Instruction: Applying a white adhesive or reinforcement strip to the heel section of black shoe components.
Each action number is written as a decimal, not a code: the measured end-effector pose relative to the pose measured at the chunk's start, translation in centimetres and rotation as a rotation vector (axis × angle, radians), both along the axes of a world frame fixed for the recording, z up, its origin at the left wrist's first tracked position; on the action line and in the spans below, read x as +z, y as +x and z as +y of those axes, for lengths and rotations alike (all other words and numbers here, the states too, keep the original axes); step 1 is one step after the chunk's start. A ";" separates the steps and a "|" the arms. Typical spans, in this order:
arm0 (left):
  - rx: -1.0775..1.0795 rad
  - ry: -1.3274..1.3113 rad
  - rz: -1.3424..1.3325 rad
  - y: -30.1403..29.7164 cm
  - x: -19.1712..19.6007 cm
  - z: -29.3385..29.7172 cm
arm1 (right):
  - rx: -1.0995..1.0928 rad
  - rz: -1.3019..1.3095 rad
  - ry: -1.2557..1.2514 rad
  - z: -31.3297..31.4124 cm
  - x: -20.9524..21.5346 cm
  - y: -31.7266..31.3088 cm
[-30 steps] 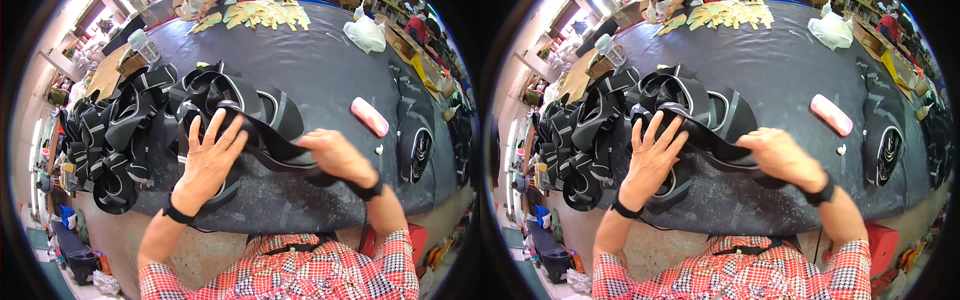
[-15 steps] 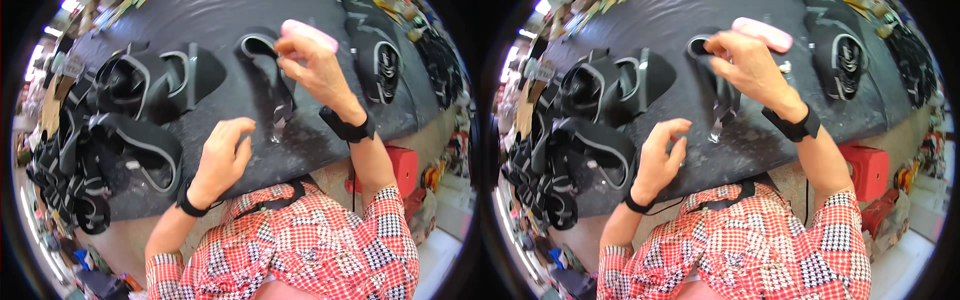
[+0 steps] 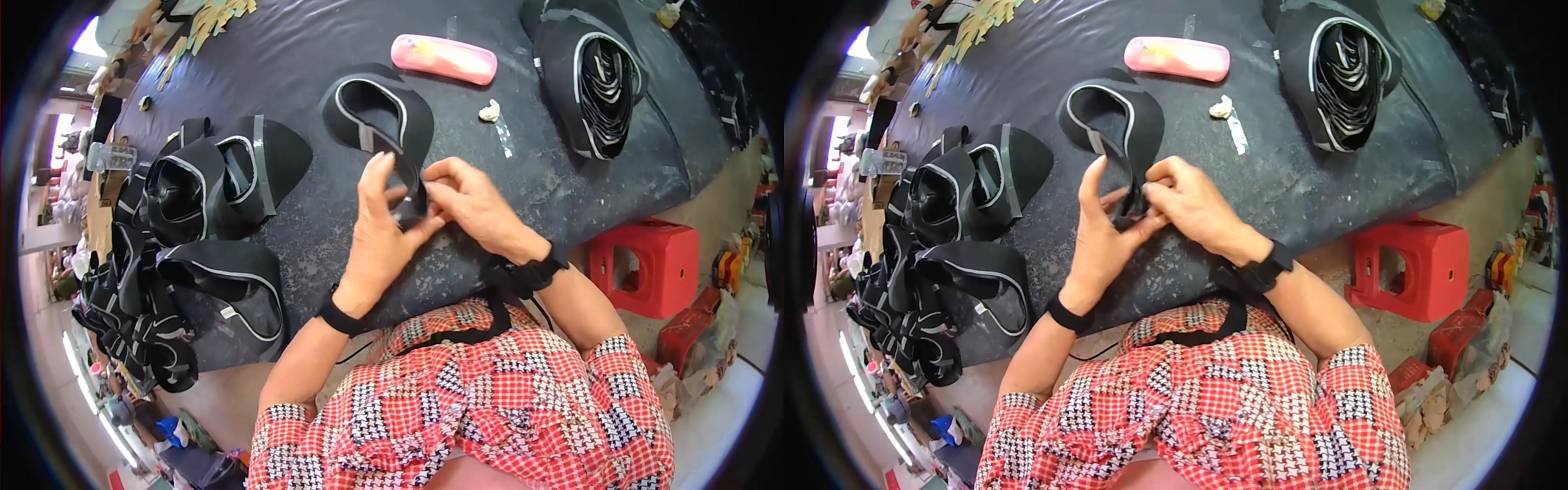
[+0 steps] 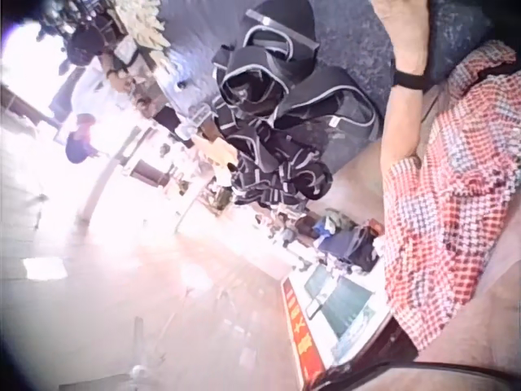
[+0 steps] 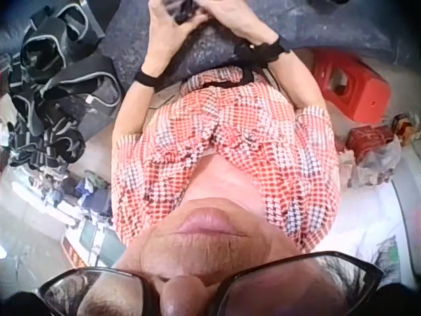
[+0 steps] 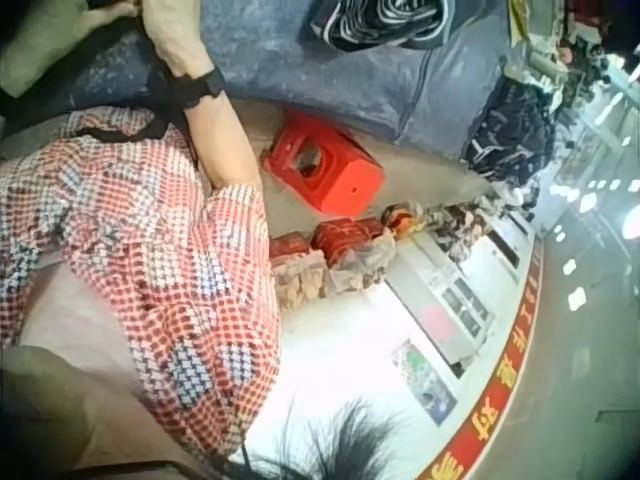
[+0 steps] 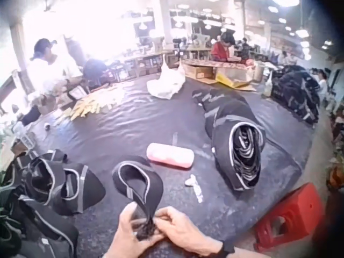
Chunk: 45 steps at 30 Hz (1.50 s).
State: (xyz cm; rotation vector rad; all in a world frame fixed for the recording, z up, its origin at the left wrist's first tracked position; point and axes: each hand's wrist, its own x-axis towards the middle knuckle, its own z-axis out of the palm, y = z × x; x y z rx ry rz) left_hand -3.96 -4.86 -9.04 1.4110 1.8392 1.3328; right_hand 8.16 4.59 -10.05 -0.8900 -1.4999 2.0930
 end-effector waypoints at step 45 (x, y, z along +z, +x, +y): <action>0.043 -0.065 0.856 -2.8 7.6 -6.2 | 0.202 0.029 0.793 -4.5 5.4 -4.8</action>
